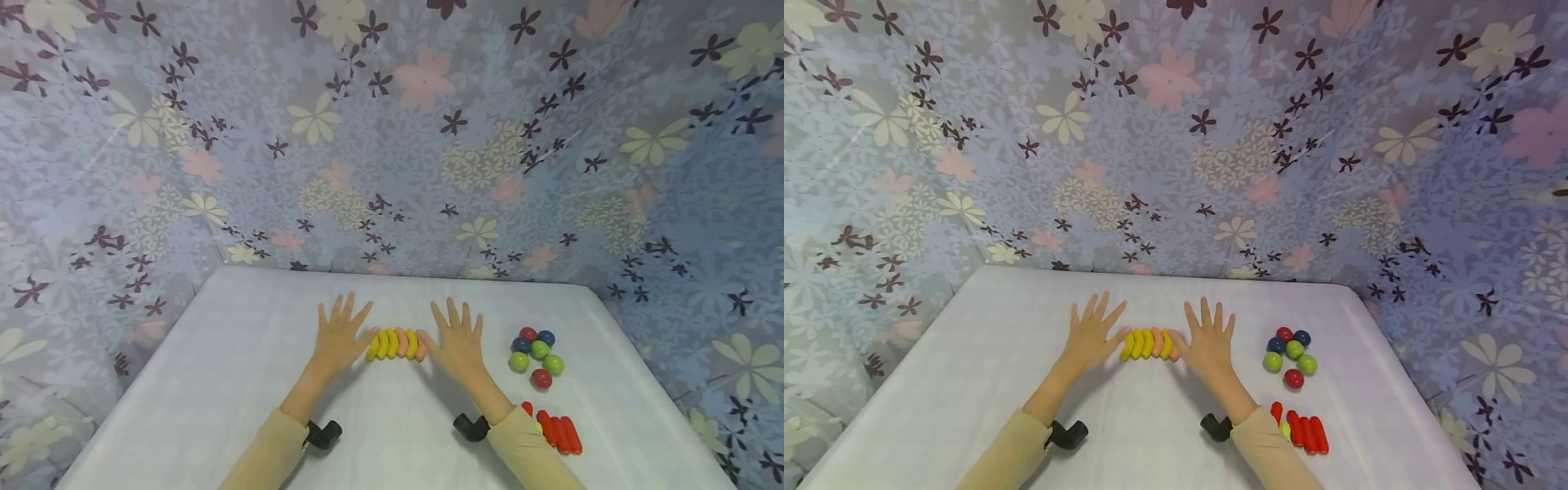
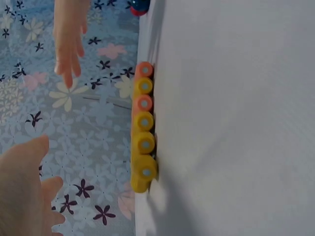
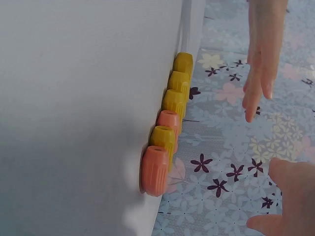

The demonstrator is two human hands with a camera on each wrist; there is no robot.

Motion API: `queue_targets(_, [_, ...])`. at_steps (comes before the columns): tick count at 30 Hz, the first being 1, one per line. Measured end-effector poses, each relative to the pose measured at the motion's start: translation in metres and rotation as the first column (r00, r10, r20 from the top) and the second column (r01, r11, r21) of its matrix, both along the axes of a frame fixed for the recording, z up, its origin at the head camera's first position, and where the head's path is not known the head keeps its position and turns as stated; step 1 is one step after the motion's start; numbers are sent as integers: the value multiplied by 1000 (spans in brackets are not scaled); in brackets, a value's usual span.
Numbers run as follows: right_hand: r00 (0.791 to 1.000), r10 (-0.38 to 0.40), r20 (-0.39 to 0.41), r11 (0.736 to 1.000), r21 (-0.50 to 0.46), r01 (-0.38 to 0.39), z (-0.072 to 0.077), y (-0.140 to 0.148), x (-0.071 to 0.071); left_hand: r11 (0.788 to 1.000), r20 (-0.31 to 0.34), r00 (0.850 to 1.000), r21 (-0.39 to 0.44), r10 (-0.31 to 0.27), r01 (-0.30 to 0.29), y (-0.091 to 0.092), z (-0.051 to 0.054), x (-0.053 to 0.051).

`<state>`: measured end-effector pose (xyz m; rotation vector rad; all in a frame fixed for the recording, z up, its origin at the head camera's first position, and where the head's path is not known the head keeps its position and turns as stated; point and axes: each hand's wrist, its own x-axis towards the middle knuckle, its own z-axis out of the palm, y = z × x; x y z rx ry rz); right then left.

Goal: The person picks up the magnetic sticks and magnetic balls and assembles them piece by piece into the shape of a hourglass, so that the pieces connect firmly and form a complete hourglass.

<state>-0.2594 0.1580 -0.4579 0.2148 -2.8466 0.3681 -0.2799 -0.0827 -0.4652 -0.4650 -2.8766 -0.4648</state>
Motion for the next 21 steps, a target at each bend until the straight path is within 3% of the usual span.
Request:
queue_targets(10, [999, -10, -32, 998, -61, 8, -3, 9, 0, 1000, 3, 1000, 11, 9, -9, 5, 3, 3])
queue_targets(15, [998, -46, -41, 976, -217, 36, -6, 31, 6, 992, 17, 999, 120, 35, -37, 3, 2, 8])
queue_targets(18, [998, -58, -40, 943, -329, 42, -7, 50, 9, 967, -16, 998, 252, 54, -49, 3, -4, 9])
queue_targets(21, [996, -74, -54, 905, -422, 45, -7, 70, 11, 917, -51, 997, 398, 56, -31, 7, -13, 8])
